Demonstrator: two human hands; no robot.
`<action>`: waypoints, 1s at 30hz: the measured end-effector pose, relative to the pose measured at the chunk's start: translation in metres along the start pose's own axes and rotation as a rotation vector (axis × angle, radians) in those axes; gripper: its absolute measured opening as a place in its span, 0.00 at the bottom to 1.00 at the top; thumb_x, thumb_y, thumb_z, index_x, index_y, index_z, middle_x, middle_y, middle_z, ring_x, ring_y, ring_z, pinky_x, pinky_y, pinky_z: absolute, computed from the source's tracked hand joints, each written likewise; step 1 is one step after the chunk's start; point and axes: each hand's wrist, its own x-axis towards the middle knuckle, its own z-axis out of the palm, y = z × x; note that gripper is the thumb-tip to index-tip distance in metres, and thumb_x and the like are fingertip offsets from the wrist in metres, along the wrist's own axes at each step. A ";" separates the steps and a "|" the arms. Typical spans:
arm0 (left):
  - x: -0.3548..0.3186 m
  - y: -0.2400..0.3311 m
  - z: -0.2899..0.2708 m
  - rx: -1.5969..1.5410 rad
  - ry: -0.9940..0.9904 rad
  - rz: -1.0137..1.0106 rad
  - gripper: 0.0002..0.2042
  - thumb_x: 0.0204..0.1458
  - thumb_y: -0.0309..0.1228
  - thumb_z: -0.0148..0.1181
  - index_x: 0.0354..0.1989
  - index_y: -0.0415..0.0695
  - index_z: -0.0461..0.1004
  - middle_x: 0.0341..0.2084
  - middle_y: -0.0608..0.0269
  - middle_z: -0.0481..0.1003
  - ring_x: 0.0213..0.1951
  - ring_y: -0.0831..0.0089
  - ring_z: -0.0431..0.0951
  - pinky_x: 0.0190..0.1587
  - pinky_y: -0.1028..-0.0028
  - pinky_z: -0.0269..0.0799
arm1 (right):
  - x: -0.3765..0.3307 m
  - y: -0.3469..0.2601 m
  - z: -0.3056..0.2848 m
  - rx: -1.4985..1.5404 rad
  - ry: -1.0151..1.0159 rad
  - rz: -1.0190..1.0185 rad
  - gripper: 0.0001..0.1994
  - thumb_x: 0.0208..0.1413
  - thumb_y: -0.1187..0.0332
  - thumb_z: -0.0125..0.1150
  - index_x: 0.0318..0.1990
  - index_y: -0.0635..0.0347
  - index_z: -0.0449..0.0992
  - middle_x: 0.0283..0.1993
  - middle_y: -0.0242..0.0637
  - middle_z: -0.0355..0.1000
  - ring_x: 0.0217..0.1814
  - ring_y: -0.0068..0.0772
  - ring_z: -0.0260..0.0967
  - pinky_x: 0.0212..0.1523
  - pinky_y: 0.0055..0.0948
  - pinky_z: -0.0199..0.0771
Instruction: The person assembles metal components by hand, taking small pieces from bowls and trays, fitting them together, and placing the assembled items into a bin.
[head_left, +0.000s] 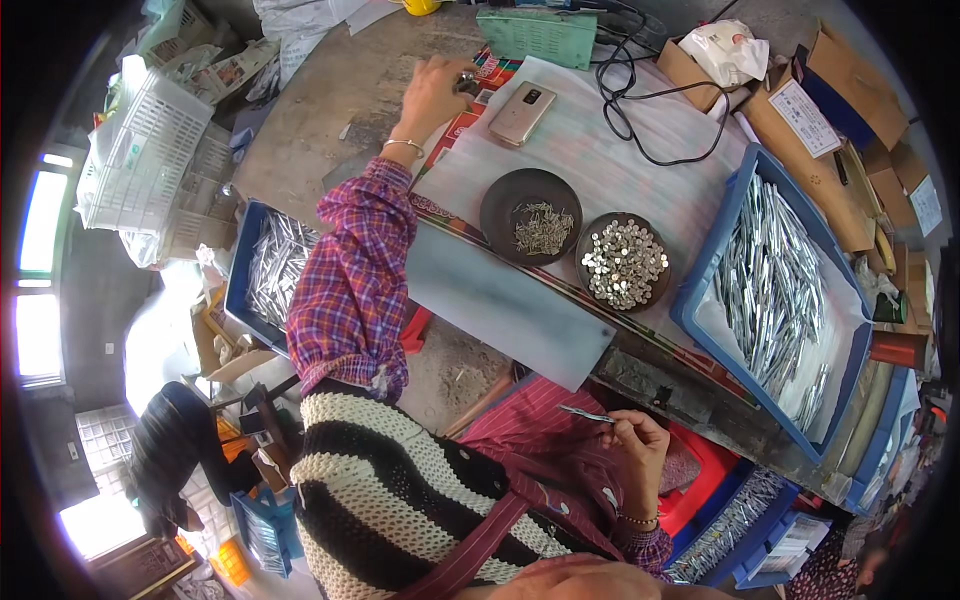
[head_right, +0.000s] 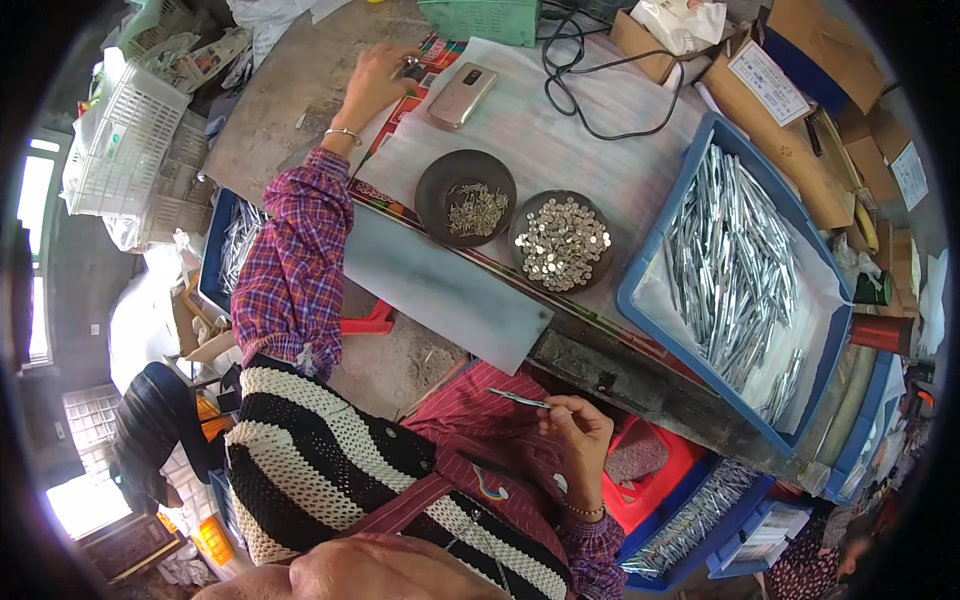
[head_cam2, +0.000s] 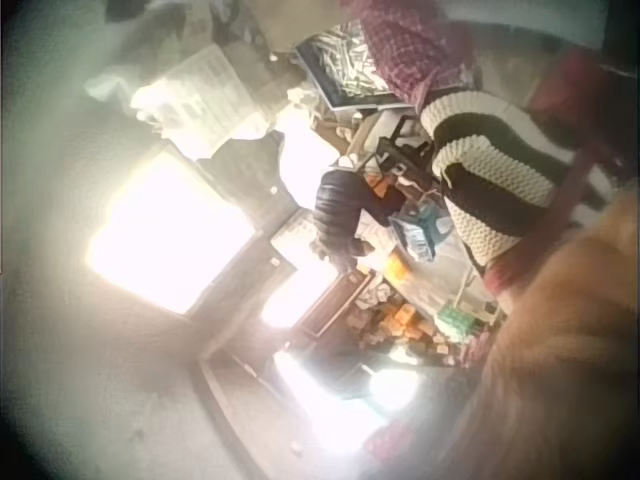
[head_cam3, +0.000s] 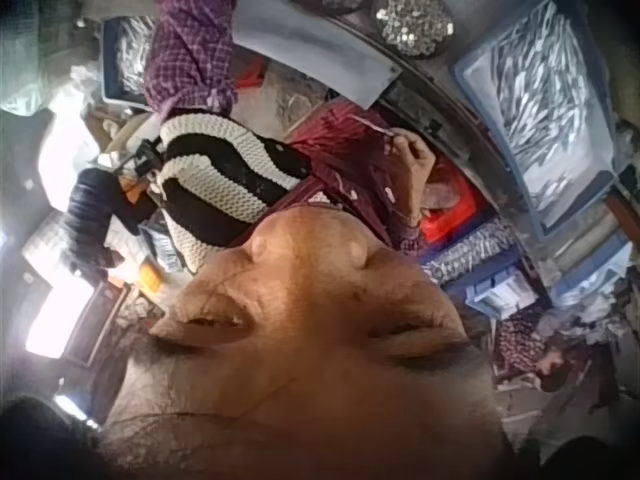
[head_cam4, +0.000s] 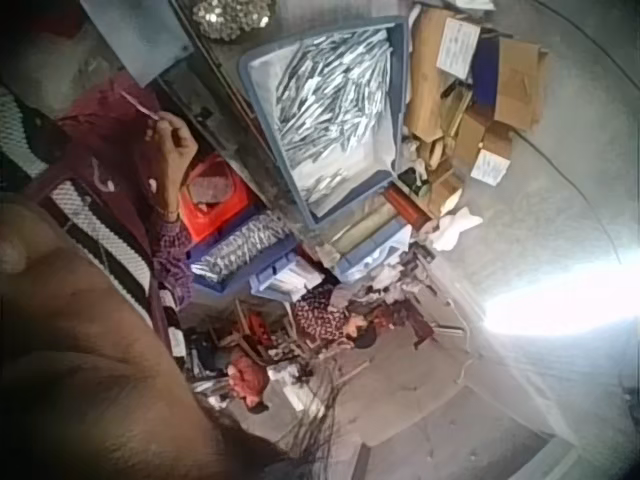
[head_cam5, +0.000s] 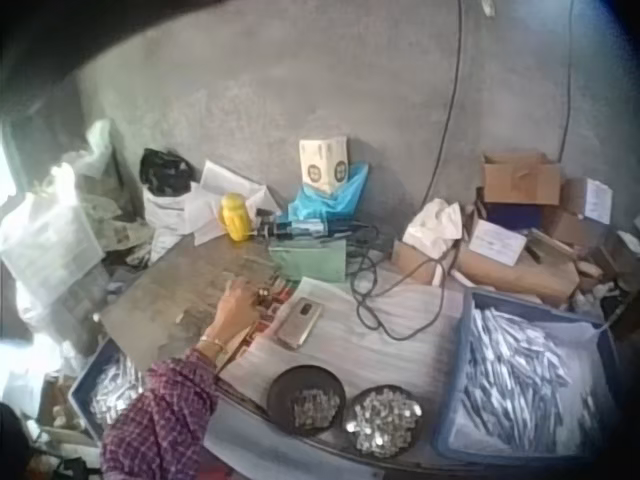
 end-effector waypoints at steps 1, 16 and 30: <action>-0.001 0.004 -0.015 0.113 0.047 -0.039 0.17 0.36 0.27 0.60 0.40 0.45 0.75 0.36 0.58 0.73 0.39 0.61 0.71 0.44 0.67 0.66 | 0.000 0.001 0.001 0.005 -0.010 0.010 0.07 0.53 0.74 0.56 0.36 0.69 0.75 0.29 0.38 0.73 0.25 0.21 0.68 0.28 0.19 0.70; -0.013 0.014 -0.014 0.036 -0.102 -0.465 0.21 0.35 0.30 0.62 0.43 0.49 0.74 0.32 0.52 0.75 0.37 0.55 0.75 0.40 0.62 0.69 | -0.004 0.002 -0.005 -0.003 -0.034 0.037 0.07 0.53 0.74 0.56 0.37 0.67 0.75 0.31 0.36 0.74 0.29 0.20 0.70 0.32 0.17 0.72; 0.001 0.025 0.007 0.103 -0.028 -0.057 0.21 0.37 0.36 0.62 0.44 0.49 0.73 0.38 0.52 0.74 0.41 0.55 0.73 0.45 0.62 0.67 | -0.005 0.007 -0.012 0.059 -0.025 0.036 0.07 0.53 0.73 0.57 0.37 0.66 0.76 0.31 0.35 0.74 0.30 0.18 0.69 0.30 0.16 0.70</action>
